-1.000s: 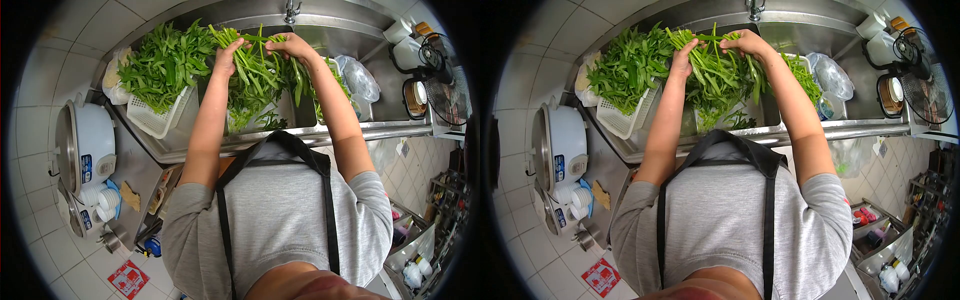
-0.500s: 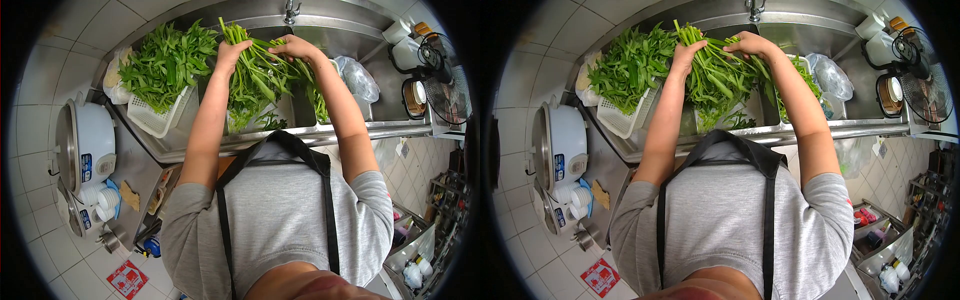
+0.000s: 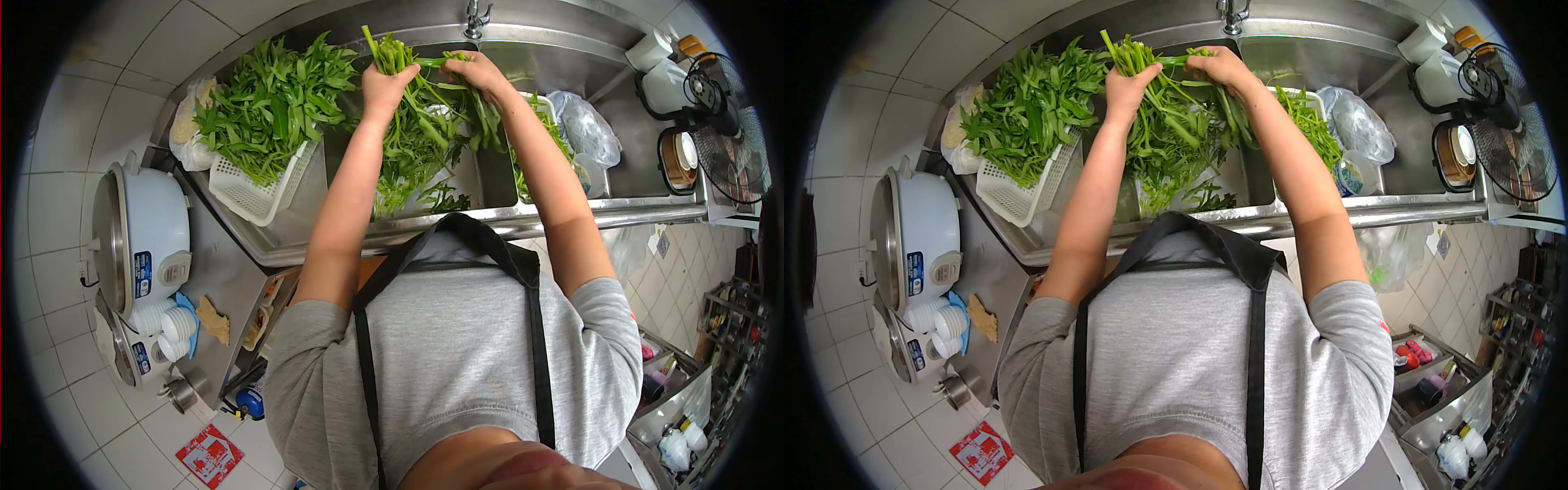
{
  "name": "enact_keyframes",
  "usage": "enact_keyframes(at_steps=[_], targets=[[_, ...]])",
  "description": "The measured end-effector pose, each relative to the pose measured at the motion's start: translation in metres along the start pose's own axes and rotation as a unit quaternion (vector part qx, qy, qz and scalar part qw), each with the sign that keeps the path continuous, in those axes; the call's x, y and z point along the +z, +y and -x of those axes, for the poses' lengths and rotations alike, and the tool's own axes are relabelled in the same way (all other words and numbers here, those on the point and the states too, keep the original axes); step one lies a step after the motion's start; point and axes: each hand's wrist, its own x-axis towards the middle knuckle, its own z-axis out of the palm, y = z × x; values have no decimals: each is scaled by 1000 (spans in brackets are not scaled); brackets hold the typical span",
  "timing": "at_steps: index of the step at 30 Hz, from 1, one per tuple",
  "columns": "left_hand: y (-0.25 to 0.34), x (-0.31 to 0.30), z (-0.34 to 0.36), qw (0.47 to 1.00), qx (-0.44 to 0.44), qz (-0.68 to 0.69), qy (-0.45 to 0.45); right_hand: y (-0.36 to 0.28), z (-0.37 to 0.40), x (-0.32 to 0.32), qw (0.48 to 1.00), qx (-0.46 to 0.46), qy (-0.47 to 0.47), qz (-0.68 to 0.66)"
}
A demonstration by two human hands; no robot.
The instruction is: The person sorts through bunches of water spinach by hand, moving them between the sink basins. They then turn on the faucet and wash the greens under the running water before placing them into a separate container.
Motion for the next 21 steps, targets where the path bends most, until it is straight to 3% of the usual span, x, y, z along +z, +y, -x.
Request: enact_keyframes(at_steps=[4,8,11,13,14,16,17,19,21], targets=[[-2,15,6,998,9,14,62,4,0,8,987,0,114,-114],[-4,8,7,994,-10,43,102,21,-6,-26,955,21,193,-223],[-13,-11,0,985,-38,84,149,-4,15,-58,959,-60,234,-149],[-13,-23,-2,981,-53,91,164,-20,23,-82,963,-106,244,34],[-11,-25,-2,977,-64,104,173,-24,23,-86,963,-105,246,32],[-17,-25,-6,976,-68,107,176,-29,25,-89,939,-152,206,231],[-20,-24,-7,974,-72,110,183,-15,16,-80,904,-185,256,289],[-20,-16,-8,973,-66,118,188,-26,32,-45,925,-219,79,299],[-13,-5,-6,971,-100,106,191,-10,33,-4,935,-210,36,284]])
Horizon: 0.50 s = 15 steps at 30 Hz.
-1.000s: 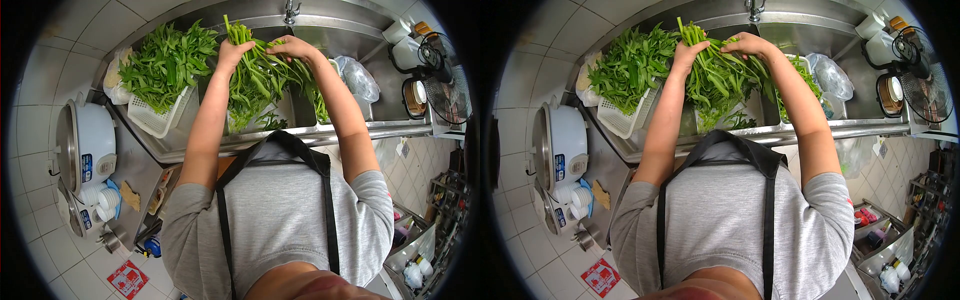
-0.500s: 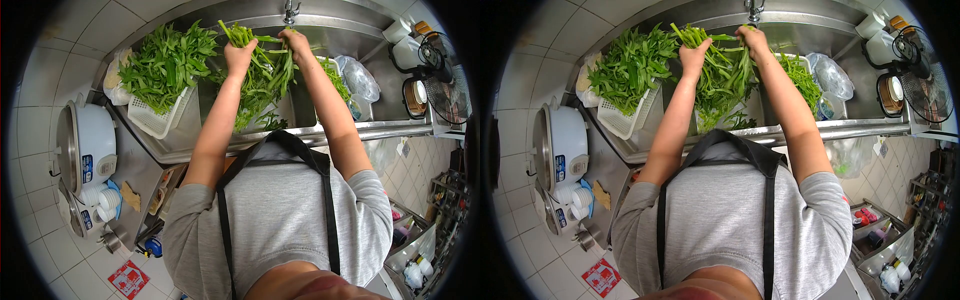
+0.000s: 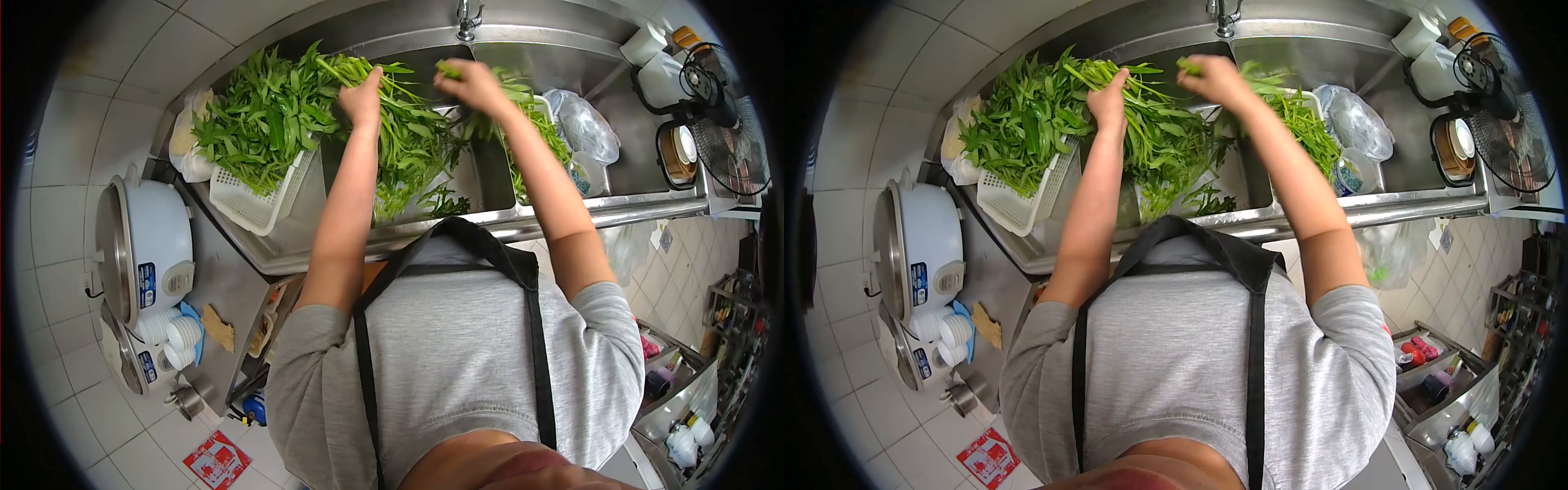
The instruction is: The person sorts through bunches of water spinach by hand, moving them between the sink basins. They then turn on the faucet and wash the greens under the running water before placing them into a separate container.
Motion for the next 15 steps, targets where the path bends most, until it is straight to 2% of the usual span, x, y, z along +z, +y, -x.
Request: enact_keyframes(at_steps=[2,5,8,9,10,11,12,13,14,15], targets=[[-2,8,6,1000,2,23,-13,-10,2,32,997,28,-11,73],[-10,15,12,998,-2,59,-25,-14,-1,54,991,54,57,105],[-7,12,16,995,-40,81,-31,-15,-3,52,995,65,58,45],[-9,11,15,995,-40,82,-30,-14,-5,54,993,21,113,-31],[-11,10,15,992,-64,104,-38,-11,-5,54,993,21,112,-30],[-13,8,14,987,-88,125,-45,-9,-3,54,970,113,107,-186],[-10,11,19,987,-88,126,-45,-12,-3,52,915,201,100,-335],[-6,17,27,989,-69,126,-35,-1,-5,55,873,237,94,-416],[-1,21,32,990,-50,126,-24,11,-6,56,873,237,96,-415],[-4,21,32,992,-37,114,-31,22,-5,54,809,287,124,-497]])
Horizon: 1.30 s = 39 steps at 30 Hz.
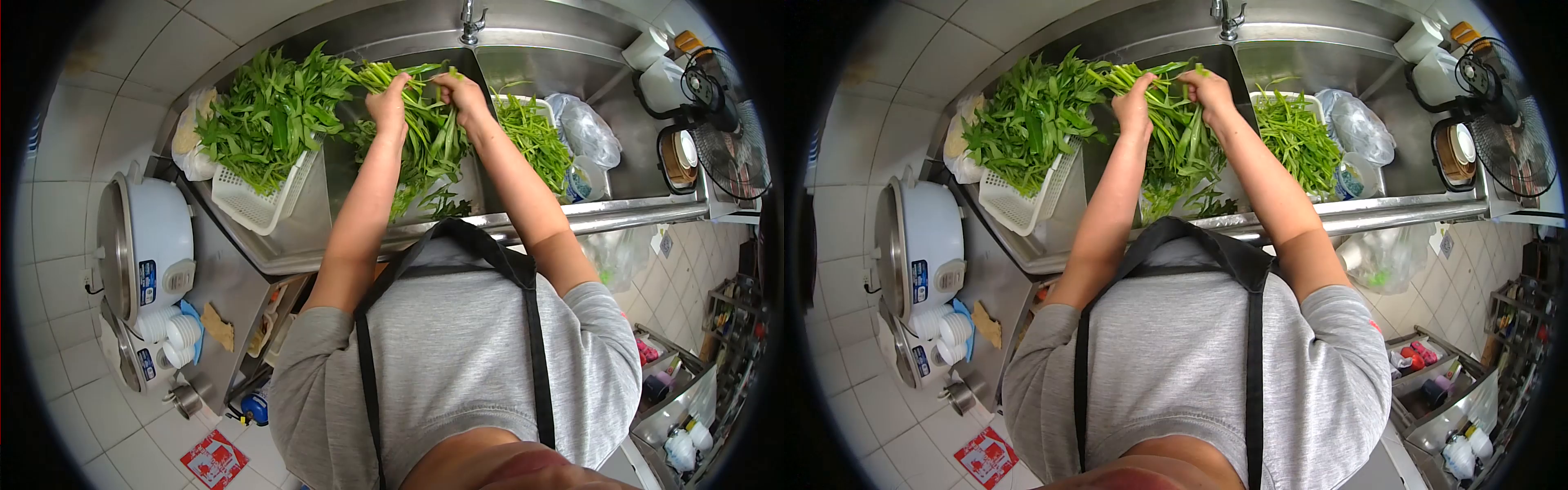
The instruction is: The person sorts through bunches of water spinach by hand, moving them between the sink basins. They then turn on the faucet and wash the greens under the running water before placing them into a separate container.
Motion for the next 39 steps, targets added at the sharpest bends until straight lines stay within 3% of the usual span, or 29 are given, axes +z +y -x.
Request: enact_keyframes(at_steps=[1,3,5,8,9,10,11,13,16,19,21,23,29,31,33,34,35,37,39], targets=[[-1,-1,-2,1000,-1,1,-1,-1,-4,-9,993,56,32,-100],[0,-8,-8,1000,-5,1,-7,-8,-10,-34,990,26,32,-136],[2,-14,-14,999,7,-24,-19,-34,3,-41,995,-40,38,-79],[5,-23,-13,981,-45,-100,-162,-67,18,-46,960,-126,-16,250],[5,-21,-10,980,-47,-102,-165,-63,23,-39,961,-125,-12,248],[5,-15,-6,972,-80,-91,-200,-60,27,-31,893,-196,-65,399],[6,-12,-2,964,-112,-78,-229,-58,30,-23,794,-256,-121,539],[2,-8,0,961,-111,-89,-236,-57,36,-12,806,-183,-175,535],[-1,-9,2,963,-87,-99,-237,-48,32,-11,788,-209,-132,563],[2,-17,-2,952,-78,-63,-291,-59,38,-18,791,-148,-129,579],[6,-24,-5,947,-98,-53,-302,-70,42,-23,767,-81,-216,598],[11,-27,-5,940,-77,-81,-322,-74,45,-29,755,-111,-230,604],[6,-34,-10,946,-80,-82,-302,-86,44,-40,814,-108,-209,531],[7,-35,-10,943,-68,-103,-309,-93,46,-40,795,-104,-198,563],[10,-38,-14,944,-51,-119,-304,-95,46,-44,726,-110,-226,640],[12,-40,-16,944,-35,-134,-299,-96,48,-44,694,-83,-245,672],[15,-42,-18,944,-35,-134,-299,-93,48,-43,694,-83,-246,672],[21,-46,-24,960,-47,-87,-261,-81,48,-45,640,2,-304,706],[23,-47,-29,965,-47,-79,-245,-69,47,-47,626,11,-314,714]])
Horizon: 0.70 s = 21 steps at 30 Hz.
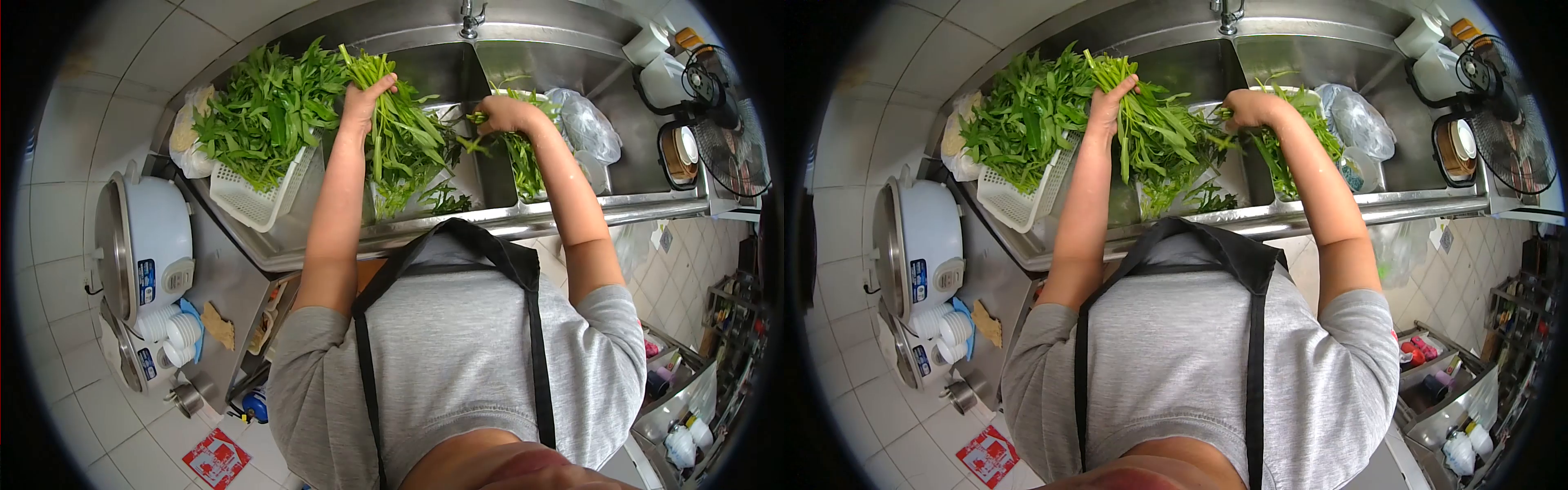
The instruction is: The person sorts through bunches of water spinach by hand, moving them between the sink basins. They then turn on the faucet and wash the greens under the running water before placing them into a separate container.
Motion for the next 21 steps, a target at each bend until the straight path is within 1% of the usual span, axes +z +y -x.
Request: enact_keyframes(at_steps=[2,3,4,5,6,8,10,12,14,15,16,17,18,19,20,21], targets=[[-2,1,-1,997,-16,56,41,6,-6,9,994,-13,105,7],[-3,3,-3,996,-20,73,46,0,-7,4,991,-31,126,-24],[-5,6,-3,996,-21,72,47,-11,-7,-4,991,-32,125,-25],[-7,10,-4,995,-17,81,57,-24,-7,-10,979,-58,156,-119],[-9,15,-5,994,-13,90,65,-37,-9,-12,956,-83,186,-213],[-18,24,-10,994,-4,91,59,-59,-24,-1,927,-103,263,-247],[-23,34,-10,985,-7,151,83,-73,-47,12,900,-77,362,-232],[-29,37,-14,987,-1,136,87,-80,-56,17,882,-28,400,-248],[-29,39,-13,983,6,152,101,-79,-58,18,880,-15,417,-226],[-27,38,-9,984,1,151,94,-75,-59,19,881,-17,415,-225],[-26,34,-9,984,2,152,96,-69,-59,18,886,-29,386,-257],[-23,30,-8,983,-20,146,106,-62,-59,18,888,-40,356,-289],[-23,26,-8,983,-43,139,115,-55,-60,18,878,-76,352,-315],[-23,24,-10,978,-15,152,141,-47,-63,16,886,-82,342,-302],[-22,21,-11,980,-33,129,144,-41,-66,15,893,-89,333,-288],[-17,23,-7,986,-38,109,121,-41,-65,15,893,-87,334,-288]])
